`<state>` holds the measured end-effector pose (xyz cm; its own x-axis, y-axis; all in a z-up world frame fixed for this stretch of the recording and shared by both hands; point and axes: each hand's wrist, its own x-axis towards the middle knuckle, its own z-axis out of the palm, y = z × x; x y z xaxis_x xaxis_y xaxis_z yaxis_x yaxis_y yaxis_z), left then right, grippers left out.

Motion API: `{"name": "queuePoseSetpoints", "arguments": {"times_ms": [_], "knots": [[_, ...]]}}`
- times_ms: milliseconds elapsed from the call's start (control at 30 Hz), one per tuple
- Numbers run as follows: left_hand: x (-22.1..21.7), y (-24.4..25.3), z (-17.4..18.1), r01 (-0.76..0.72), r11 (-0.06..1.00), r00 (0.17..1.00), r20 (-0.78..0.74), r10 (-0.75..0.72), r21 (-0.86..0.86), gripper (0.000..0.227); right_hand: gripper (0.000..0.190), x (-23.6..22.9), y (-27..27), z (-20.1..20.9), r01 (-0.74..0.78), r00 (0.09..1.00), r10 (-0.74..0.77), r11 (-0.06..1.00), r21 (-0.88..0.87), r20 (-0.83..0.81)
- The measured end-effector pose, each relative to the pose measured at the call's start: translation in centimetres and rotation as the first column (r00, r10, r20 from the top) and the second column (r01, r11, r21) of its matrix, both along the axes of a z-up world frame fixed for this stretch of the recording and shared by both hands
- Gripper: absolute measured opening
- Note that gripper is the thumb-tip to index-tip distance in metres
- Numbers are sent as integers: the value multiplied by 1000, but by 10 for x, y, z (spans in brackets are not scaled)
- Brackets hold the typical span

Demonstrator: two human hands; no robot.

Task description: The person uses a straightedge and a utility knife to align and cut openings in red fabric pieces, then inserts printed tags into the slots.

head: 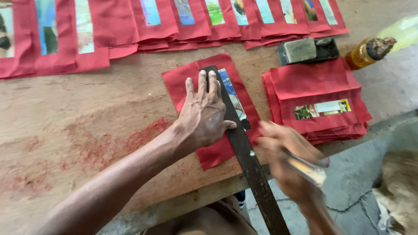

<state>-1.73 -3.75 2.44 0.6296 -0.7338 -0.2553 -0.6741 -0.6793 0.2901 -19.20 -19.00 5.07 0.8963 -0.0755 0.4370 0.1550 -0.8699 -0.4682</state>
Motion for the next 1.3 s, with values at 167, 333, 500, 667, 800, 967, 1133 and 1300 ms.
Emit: {"name": "queuePoseSetpoints", "arguments": {"times_ms": [167, 333, 500, 667, 800, 967, 1133, 1300], "knots": [[-1, 4, -10, -19, 1000, 1000, 4, 19, -17, 113, 23, -86, -30, -28, 230, 949, -187, 962, 150, -256], [-2, 21, -19, -34, 894, 990, 106, 90, -446, 109, 39, -119, -38, -97, 443, 674, 156, 696, 565, -722], [3, 67, -15, -202, 830, 887, 262, 380, -520, 84, 40, -135, -40, -113, 734, 589, 28, 400, 549, -808], [10, 89, -14, -342, 855, 909, 93, 406, -390, 40, 37, -160, -74, -98, 716, 630, -279, 570, 403, -725], [15, 99, -11, -256, 807, 940, 56, 336, -532, 23, 34, -172, -93, -96, 579, 795, -420, 741, 340, -438], [20, 99, -3, -494, 761, 870, -242, 430, -421, 23, 33, -172, -95, -82, 457, 844, -414, 888, 53, -342], [22, 104, -1, -451, 672, 890, -246, 383, -587, 38, 32, -155, -83, -71, 519, 720, -540, 836, -179, -436], [25, 124, -1, -530, 660, 847, -308, 433, -533, 40, 33, -148, -82, -66, 484, 728, -537, 843, -236, -426]]}}
